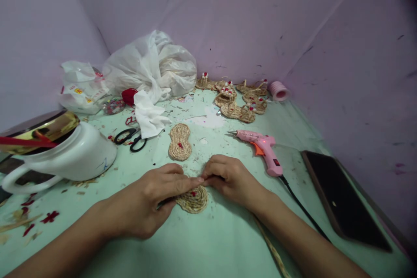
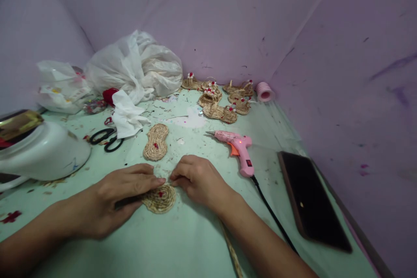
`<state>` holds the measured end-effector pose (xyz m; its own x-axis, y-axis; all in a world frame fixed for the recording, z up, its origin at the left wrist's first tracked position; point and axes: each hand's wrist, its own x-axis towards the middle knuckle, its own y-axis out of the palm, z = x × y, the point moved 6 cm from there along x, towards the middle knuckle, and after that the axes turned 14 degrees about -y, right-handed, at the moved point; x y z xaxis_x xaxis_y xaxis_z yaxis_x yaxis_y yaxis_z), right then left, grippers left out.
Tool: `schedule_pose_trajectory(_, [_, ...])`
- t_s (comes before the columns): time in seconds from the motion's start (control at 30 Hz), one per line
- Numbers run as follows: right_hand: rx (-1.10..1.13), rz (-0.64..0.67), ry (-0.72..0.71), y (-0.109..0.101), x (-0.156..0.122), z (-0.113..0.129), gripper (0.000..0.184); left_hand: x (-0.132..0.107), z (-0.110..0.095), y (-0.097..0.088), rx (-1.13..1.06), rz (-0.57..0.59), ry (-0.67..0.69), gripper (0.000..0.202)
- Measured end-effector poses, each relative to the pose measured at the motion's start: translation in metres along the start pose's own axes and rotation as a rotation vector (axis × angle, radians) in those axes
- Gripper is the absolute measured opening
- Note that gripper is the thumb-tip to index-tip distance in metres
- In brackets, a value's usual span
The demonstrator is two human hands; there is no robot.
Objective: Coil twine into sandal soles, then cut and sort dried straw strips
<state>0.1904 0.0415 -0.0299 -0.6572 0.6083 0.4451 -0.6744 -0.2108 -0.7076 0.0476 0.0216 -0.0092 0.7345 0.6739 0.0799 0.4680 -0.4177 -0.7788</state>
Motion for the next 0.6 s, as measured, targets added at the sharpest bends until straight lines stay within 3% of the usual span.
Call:
schedule_pose_trajectory(0.2, [-0.116, 0.009, 0.065, -0.002, -0.002, -0.002, 0.004, 0.001, -0.003, 0.0, -0.013, 0.019, 0.005, 0.064])
schedule_pose_trajectory(0.3, [-0.367, -0.009, 0.106, -0.011, 0.0, 0.005, 0.01, 0.001, -0.003, 0.001, -0.003, 0.026, -0.019, 0.065])
schedule_pose_trajectory(0.4, [-0.569, 0.095, 0.149, -0.01, 0.003, 0.017, 0.014, 0.001, -0.002, 0.001, 0.017, 0.017, -0.073, 0.064])
schedule_pose_trajectory(0.5, [-0.557, 0.205, 0.243, -0.005, 0.002, 0.025, 0.006, -0.001, -0.002, 0.002, 0.04, -0.002, -0.113, 0.064])
schedule_pose_trajectory(0.6, [-0.4, 0.253, 0.269, -0.002, -0.003, 0.031, 0.016, -0.003, -0.002, 0.003, 0.066, -0.011, -0.14, 0.064])
